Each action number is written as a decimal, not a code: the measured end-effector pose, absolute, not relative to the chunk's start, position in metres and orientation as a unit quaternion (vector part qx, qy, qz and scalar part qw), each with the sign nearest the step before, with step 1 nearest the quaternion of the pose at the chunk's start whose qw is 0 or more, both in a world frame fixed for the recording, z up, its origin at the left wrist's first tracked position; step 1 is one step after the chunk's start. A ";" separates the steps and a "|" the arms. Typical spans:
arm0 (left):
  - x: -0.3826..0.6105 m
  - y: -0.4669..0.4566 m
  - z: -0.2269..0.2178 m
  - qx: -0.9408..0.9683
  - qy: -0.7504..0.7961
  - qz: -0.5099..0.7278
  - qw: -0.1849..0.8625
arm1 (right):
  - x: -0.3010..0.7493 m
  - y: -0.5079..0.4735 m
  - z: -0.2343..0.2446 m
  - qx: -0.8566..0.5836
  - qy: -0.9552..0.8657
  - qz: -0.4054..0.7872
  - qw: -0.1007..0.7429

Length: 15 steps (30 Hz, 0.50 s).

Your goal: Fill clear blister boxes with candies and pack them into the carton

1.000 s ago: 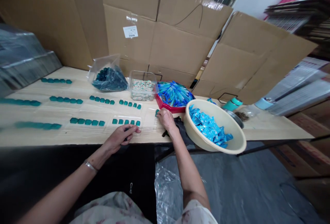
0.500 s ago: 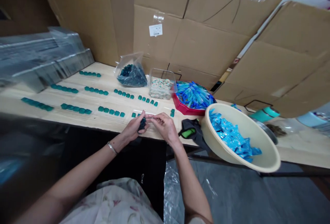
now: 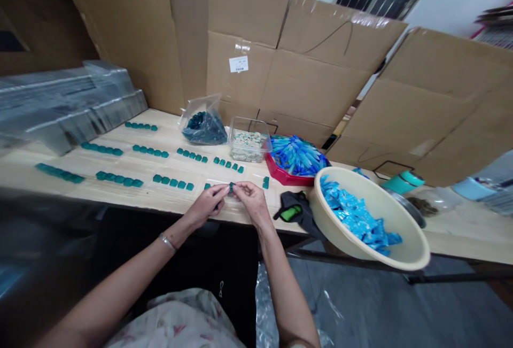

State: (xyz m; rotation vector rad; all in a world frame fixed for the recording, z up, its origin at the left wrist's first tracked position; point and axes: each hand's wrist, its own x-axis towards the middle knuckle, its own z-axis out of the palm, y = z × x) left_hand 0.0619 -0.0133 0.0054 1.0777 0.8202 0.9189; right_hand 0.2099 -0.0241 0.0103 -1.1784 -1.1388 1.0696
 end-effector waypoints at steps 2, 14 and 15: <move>0.062 -0.012 0.004 0.504 0.379 0.416 0.655 | 0.212 -0.026 0.011 -0.492 -0.475 0.468 0.559; 0.063 -0.007 -0.005 0.757 0.333 0.510 0.235 | 0.212 -0.029 0.001 -0.469 -0.464 0.475 0.582; 0.062 -0.007 -0.005 0.767 0.331 0.506 0.215 | 0.210 -0.031 0.002 -0.484 -0.475 0.455 0.577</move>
